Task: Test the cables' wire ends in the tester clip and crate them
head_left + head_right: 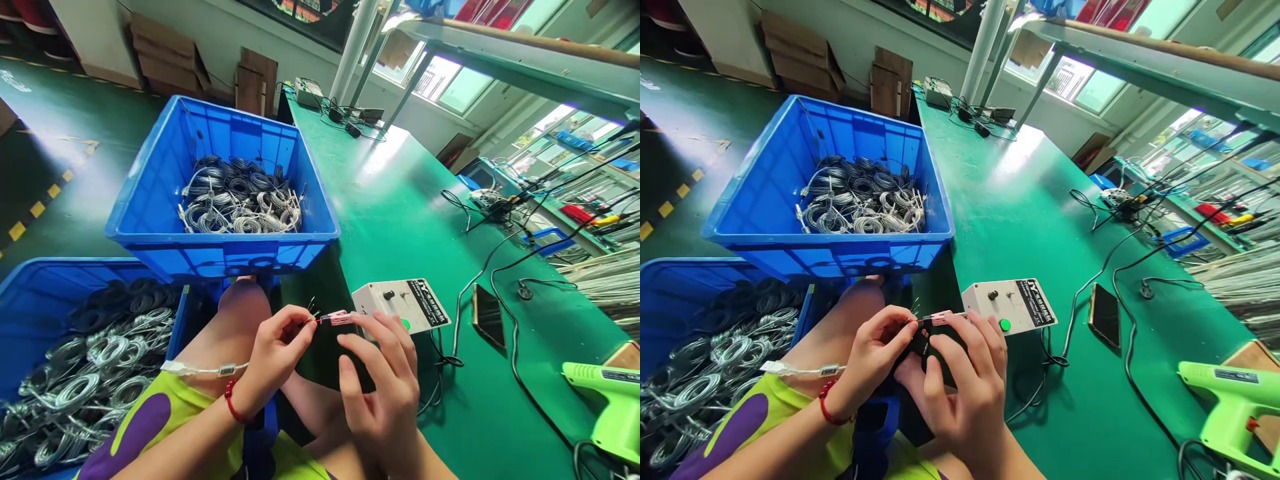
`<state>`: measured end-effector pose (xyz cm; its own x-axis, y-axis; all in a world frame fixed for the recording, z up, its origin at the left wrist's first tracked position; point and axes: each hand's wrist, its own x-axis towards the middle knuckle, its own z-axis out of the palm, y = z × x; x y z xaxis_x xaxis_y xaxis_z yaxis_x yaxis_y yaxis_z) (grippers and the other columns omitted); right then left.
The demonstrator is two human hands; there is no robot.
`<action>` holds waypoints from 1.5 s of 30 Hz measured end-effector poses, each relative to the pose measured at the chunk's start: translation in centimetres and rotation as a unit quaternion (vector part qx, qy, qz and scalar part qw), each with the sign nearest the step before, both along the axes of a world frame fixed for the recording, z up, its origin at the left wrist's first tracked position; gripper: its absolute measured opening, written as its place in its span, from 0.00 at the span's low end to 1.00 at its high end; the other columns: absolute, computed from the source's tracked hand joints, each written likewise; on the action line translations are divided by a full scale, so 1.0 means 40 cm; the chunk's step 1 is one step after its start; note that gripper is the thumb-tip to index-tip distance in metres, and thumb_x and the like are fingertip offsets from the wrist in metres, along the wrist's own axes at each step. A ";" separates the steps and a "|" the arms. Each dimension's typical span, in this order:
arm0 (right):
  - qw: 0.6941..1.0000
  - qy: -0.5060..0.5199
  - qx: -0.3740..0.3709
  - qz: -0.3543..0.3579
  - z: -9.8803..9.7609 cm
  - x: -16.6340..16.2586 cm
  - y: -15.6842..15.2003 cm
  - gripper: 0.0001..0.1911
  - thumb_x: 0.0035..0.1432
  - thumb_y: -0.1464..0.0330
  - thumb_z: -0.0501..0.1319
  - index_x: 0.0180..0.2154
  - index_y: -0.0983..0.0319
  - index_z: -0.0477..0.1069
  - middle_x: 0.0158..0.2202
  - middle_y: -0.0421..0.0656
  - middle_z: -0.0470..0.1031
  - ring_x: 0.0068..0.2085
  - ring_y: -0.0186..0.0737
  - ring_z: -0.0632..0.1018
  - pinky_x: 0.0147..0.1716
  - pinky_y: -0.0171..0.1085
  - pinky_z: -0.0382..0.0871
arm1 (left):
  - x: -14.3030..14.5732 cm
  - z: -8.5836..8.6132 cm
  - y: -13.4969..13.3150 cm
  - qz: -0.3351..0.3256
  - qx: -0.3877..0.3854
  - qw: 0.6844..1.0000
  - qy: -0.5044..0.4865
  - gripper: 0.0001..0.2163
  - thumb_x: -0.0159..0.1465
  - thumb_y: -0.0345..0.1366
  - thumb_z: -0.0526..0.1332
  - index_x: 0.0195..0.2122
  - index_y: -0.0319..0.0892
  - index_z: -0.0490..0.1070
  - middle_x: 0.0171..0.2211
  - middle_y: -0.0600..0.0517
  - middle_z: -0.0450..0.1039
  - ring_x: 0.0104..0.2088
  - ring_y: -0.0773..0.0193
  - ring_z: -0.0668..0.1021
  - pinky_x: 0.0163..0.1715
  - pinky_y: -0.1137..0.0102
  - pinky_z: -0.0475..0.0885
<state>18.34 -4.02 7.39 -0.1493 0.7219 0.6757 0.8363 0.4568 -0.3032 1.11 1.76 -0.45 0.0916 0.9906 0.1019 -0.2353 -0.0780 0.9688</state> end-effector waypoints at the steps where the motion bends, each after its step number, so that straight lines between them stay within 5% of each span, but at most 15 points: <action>1: 1.000 -0.016 -0.015 -0.020 -0.005 0.001 0.009 0.15 0.72 0.73 0.63 0.56 0.56 0.82 0.64 0.50 0.84 0.71 0.61 0.76 0.76 0.63 0.62 | -0.001 -0.001 0.000 0.002 0.004 1.000 0.002 0.07 0.72 0.41 0.72 0.39 0.43 0.83 0.31 0.52 0.80 0.28 0.65 0.79 0.29 0.74 0.72; 9: 0.996 -0.058 -0.035 -0.054 -0.020 -0.020 0.021 0.16 0.74 0.71 0.65 0.60 0.59 0.80 0.74 0.55 0.75 0.81 0.74 0.65 0.75 0.76 0.63 | -0.006 -0.008 -0.002 0.011 0.024 1.000 0.009 0.06 0.72 0.40 0.72 0.41 0.43 0.85 0.33 0.52 0.83 0.29 0.66 0.80 0.30 0.75 0.75; 19: 0.985 -0.128 -0.047 -0.107 -0.039 -0.027 0.016 0.17 0.73 0.67 0.68 0.61 0.56 0.82 0.78 0.53 0.72 0.82 0.84 0.58 0.75 0.86 0.51 | -0.007 0.000 -0.004 0.017 0.028 0.999 0.017 0.06 0.71 0.39 0.72 0.40 0.43 0.85 0.32 0.51 0.84 0.29 0.65 0.80 0.30 0.74 0.76; 24: 0.980 -0.159 -0.033 -0.114 -0.036 -0.031 0.017 0.28 0.73 0.67 0.68 0.71 0.59 0.73 0.79 0.59 0.69 0.83 0.86 0.55 0.73 0.87 0.56 | -0.005 0.007 -0.004 0.020 0.023 0.999 0.020 0.06 0.71 0.39 0.72 0.39 0.44 0.85 0.31 0.52 0.82 0.28 0.66 0.79 0.29 0.75 0.75; 28: 0.983 -0.151 -0.002 -0.103 -0.037 -0.031 0.018 0.36 0.72 0.71 0.69 0.75 0.64 0.63 0.77 0.66 0.71 0.84 0.83 0.56 0.71 0.86 0.61 | -0.005 0.010 -0.005 0.022 0.014 1.000 0.014 0.06 0.71 0.40 0.72 0.39 0.43 0.84 0.30 0.52 0.81 0.28 0.65 0.77 0.28 0.75 0.74; 33: 0.989 -0.126 -0.008 -0.082 -0.034 -0.023 0.022 0.33 0.73 0.71 0.68 0.74 0.63 0.64 0.76 0.64 0.72 0.83 0.80 0.60 0.74 0.87 0.55 | -0.013 0.021 -0.005 0.036 -0.002 0.999 0.006 0.08 0.71 0.41 0.72 0.38 0.43 0.83 0.30 0.53 0.80 0.27 0.66 0.76 0.26 0.76 0.72; 37: 0.996 -0.051 0.039 0.059 -0.016 -0.014 0.016 0.33 0.67 0.77 0.67 0.72 0.64 0.69 0.64 0.61 0.84 0.72 0.67 0.79 0.68 0.66 0.77 | -0.028 0.038 -0.010 0.060 -0.001 0.998 0.005 0.07 0.71 0.40 0.72 0.39 0.43 0.81 0.30 0.55 0.79 0.27 0.67 0.77 0.26 0.77 0.74; 39: 0.991 0.000 -0.018 0.130 -0.009 -0.014 0.012 0.29 0.67 0.78 0.66 0.67 0.60 0.74 0.53 0.53 0.90 0.54 0.56 0.90 0.53 0.53 0.87 | -0.036 0.044 -0.015 0.068 0.011 0.998 0.003 0.06 0.72 0.39 0.72 0.39 0.43 0.81 0.29 0.55 0.79 0.26 0.68 0.77 0.25 0.77 0.74; 41: 0.973 0.072 -0.144 0.166 -0.006 -0.019 0.013 0.21 0.69 0.77 0.65 0.59 0.57 0.80 0.42 0.46 0.91 0.38 0.48 0.90 0.40 0.45 0.86 | -0.043 0.046 -0.023 0.073 0.034 0.997 0.009 0.05 0.73 0.37 0.72 0.40 0.43 0.81 0.30 0.55 0.79 0.25 0.69 0.77 0.25 0.78 0.74; 45: 0.885 0.261 -0.359 0.139 -0.005 -0.029 0.031 0.07 0.72 0.68 0.69 0.48 0.58 0.86 0.32 0.42 0.89 0.29 0.43 0.87 0.30 0.39 0.81 | -0.054 0.046 -0.036 0.056 0.135 0.988 0.047 0.01 0.74 0.32 0.70 0.43 0.43 0.81 0.33 0.53 0.81 0.27 0.69 0.78 0.27 0.77 0.75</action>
<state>17.18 -2.79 7.18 -0.1907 0.9778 0.0868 0.3827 0.1555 -0.9107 -1.05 0.34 1.40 0.0044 0.9330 0.3600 -0.1199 -0.3569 0.9264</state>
